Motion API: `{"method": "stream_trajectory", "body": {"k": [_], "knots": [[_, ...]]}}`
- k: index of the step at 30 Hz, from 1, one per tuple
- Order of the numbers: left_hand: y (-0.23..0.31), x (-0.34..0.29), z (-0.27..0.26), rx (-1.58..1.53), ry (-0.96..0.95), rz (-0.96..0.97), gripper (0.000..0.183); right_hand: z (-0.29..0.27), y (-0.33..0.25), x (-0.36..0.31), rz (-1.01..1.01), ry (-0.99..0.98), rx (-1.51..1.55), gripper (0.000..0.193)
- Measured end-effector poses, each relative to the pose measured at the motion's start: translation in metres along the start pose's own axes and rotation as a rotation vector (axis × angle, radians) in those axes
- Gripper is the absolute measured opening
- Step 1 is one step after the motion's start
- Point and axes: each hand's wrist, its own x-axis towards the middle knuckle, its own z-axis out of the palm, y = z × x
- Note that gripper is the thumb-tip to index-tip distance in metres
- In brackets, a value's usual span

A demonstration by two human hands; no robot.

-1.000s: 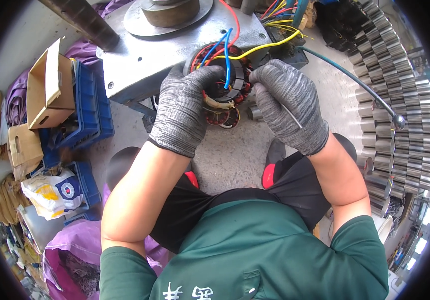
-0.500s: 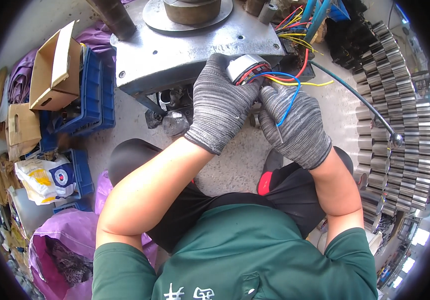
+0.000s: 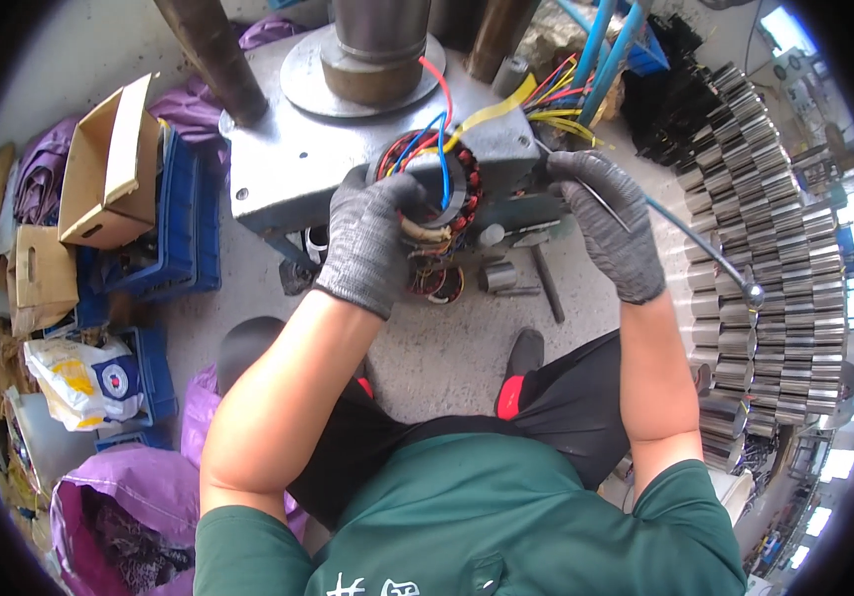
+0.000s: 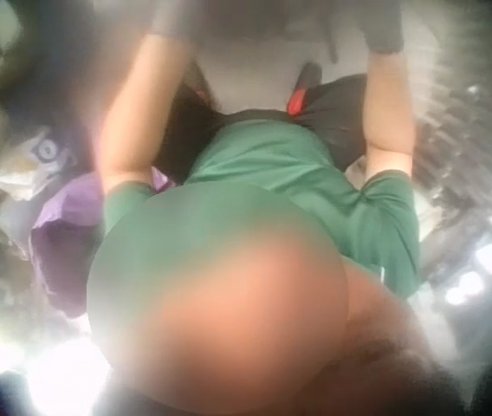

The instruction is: The person assembles electric motor components by arranging wires in a stator, wiping down metal housing parts with a cloth, and using a hydraulic press to seat the stator into the housing.

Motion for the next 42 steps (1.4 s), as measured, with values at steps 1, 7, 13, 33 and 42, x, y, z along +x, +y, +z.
{"method": "stream_trajectory", "body": {"k": [1, 7, 13, 33, 42], "knots": [[0.001, 0.0, -0.003, -0.064, -0.039, 0.009, 0.051, 0.004, -0.001, 0.008, 0.087, 0.017, 0.161, 0.029], [0.001, 0.009, -0.012, -0.267, -0.232, -0.082, 0.066, 0.001, 0.017, 0.089, 0.081, 0.253, 0.124, 0.027], [0.018, -0.004, -0.002, -0.299, -0.243, -0.036, 0.065, -0.016, 0.103, 0.171, 0.088, 0.444, -0.218, 0.028], [0.038, -0.027, 0.005, -0.437, -0.356, -0.017, 0.079, 0.058, -0.002, 0.063, 0.308, 0.098, 0.476, 0.077], [-0.017, -0.02, 0.028, 0.357, -0.108, 0.602, 0.064, 0.082, -0.023, 0.0, 0.503, -0.095, 1.367, 0.08]]}}
